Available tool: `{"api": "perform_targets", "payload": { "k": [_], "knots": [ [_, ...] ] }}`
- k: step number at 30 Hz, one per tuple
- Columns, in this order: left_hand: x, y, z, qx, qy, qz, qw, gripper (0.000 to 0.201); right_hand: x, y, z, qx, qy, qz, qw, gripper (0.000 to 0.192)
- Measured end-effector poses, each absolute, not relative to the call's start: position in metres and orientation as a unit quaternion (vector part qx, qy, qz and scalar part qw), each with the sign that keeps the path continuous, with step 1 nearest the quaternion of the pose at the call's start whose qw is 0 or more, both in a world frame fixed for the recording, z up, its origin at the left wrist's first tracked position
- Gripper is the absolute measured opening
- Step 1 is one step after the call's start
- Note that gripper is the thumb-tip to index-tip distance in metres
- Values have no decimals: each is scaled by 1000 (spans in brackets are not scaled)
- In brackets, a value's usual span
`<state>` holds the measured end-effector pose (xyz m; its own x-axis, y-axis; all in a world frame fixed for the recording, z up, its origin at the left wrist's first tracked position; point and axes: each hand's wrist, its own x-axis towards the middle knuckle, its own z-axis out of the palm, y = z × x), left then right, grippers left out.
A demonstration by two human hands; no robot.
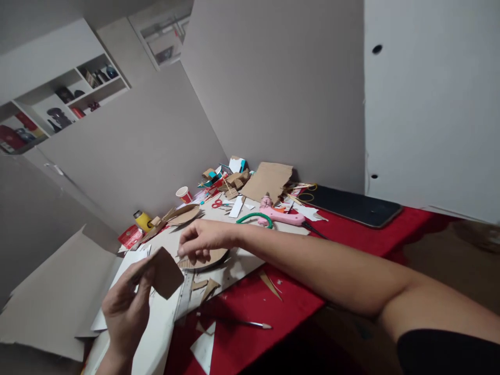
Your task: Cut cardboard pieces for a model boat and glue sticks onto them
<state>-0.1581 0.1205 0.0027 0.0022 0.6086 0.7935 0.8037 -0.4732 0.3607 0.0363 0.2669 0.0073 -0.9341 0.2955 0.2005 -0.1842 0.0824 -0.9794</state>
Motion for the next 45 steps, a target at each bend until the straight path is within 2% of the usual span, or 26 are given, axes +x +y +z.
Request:
{"api": "perform_targets", "payload": {
  "k": [4,8,13,17,21,27,34,39,45],
  "knots": [
    [-160,115,-2,-763,-435,-376,294,46,34,257,7,-20,-673,719,173,44],
    [-160,118,-11,-767,-420,-355,331,51,29,244,3,-18,-650,748,130,41],
    [-161,119,-16,-738,-494,-409,211,41,27,243,-1,-11,-626,770,122,34],
    [-160,121,-18,-691,-575,-439,-1,27,27,248,-4,1,-640,757,131,32],
    [-158,124,-19,-639,-580,-462,-203,24,28,251,-5,5,-659,740,139,30],
    [-158,122,-20,-588,-560,-495,-308,23,27,250,-7,2,-707,690,154,33],
    [-152,124,-17,-544,-545,-533,-351,34,23,246,-10,-16,-770,605,204,31],
    [-154,127,-20,-537,-540,-573,-303,37,23,243,-10,-33,-782,581,222,23],
    [-155,125,-27,-526,-563,-602,-207,28,27,237,-7,-40,-811,535,233,21]
  ]
}}
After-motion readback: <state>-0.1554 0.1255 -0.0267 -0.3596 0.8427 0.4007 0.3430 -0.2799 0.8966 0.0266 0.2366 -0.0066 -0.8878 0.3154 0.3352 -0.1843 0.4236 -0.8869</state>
